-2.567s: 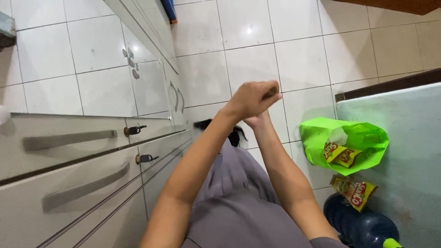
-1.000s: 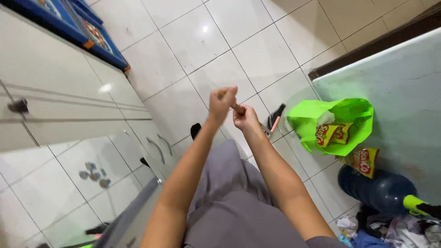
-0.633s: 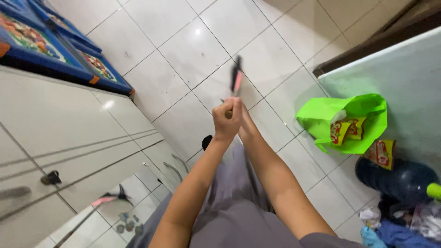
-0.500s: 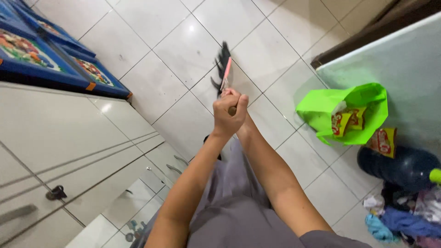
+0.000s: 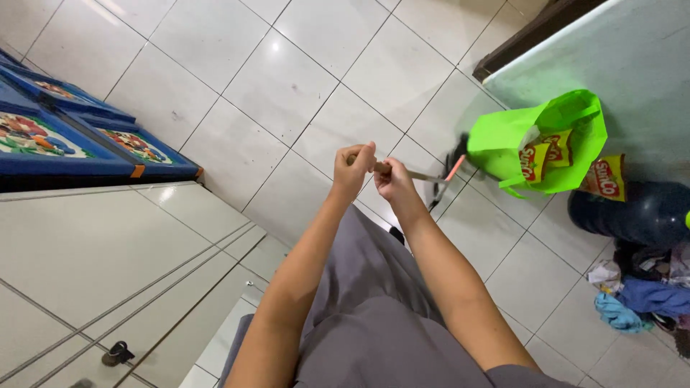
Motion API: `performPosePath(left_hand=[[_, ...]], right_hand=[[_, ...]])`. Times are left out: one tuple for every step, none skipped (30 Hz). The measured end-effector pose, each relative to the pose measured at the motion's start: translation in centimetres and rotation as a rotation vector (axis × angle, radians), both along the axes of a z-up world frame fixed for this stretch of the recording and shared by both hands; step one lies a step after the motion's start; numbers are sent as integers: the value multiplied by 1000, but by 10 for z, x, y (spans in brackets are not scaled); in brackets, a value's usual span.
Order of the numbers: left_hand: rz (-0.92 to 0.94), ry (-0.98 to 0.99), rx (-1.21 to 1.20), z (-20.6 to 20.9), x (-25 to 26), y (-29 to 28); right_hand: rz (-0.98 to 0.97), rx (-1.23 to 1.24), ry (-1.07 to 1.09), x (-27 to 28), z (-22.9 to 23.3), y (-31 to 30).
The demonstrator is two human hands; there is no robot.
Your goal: Sweep the floor using a broom in an indoor environment.
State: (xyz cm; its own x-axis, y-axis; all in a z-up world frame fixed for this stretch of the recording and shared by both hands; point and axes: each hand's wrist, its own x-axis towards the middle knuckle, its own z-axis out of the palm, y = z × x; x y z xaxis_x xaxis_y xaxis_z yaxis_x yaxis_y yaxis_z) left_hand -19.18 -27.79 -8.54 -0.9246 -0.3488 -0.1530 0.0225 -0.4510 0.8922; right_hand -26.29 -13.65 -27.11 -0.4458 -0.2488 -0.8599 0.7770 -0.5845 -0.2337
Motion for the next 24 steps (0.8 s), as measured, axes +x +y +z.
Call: performPosePath(left_hand=[[-5, -55, -27, -4, 1, 1], [-7, -56, -26, 5, 3, 0], [43, -120, -117, 13, 6, -2], [93, -186, -207, 22, 10, -5], [97, -185, -208, 39, 12, -12], [201, -163, -226, 56, 14, -19], [308, -140, -243, 73, 16, -28], [314, -139, -244, 75, 17, -31], [346, -156, -372, 77, 17, -34], [378, -174, -500, 80, 17, -36], [386, -178, -497, 80, 17, -37], [406, -90, -580, 80, 17, -38], [423, -2, -665, 81, 16, -40], [429, -7, -665, 85, 18, -42], [399, 43, -732, 88, 20, -43], [367, 93, -799, 91, 22, -45], [376, 89, -797, 99, 24, -52], [337, 94, -770, 107, 26, -59], [298, 93, -742, 114, 29, -65], [307, 82, -739, 116, 30, -76], [261, 105, -600, 117, 32, -86], [217, 130, -461, 119, 34, -96], [230, 123, -459, 119, 35, -105], [192, 130, -266, 118, 35, -114]], right_hand=[[10, 35, -45, 1, -27, 3], [9, 36, -46, 7, -28, -3], [83, -119, 71, 13, -30, -10], [156, -274, 188, 19, -32, -17], [160, -276, 188, 23, 6, -40], [203, -223, 165, 27, 44, -63], [248, -170, 142, 31, 81, -87], [254, -172, 144, 29, 85, -99], [307, -197, 225, 27, 91, -110], [360, -223, 306, 25, 96, -120], [369, -222, 303, 24, 98, -124], [369, -256, 368, 22, 100, -127], [368, -292, 432, 21, 102, -131], [375, -293, 429, 16, 99, -136], [357, -381, 336, 11, 96, -139], [338, -466, 242, 6, 93, -142], [348, -465, 240, 7, 96, -144], [376, -418, 358, 8, 100, -146], [405, -370, 469, 12, 102, -148], [416, -369, 460, 15, 113, -148], [471, -247, 607, 19, 124, -148], [523, -123, 753, 22, 136, -148], [537, -125, 748, 22, 135, -148], [447, -202, 489, 21, 135, -149]])
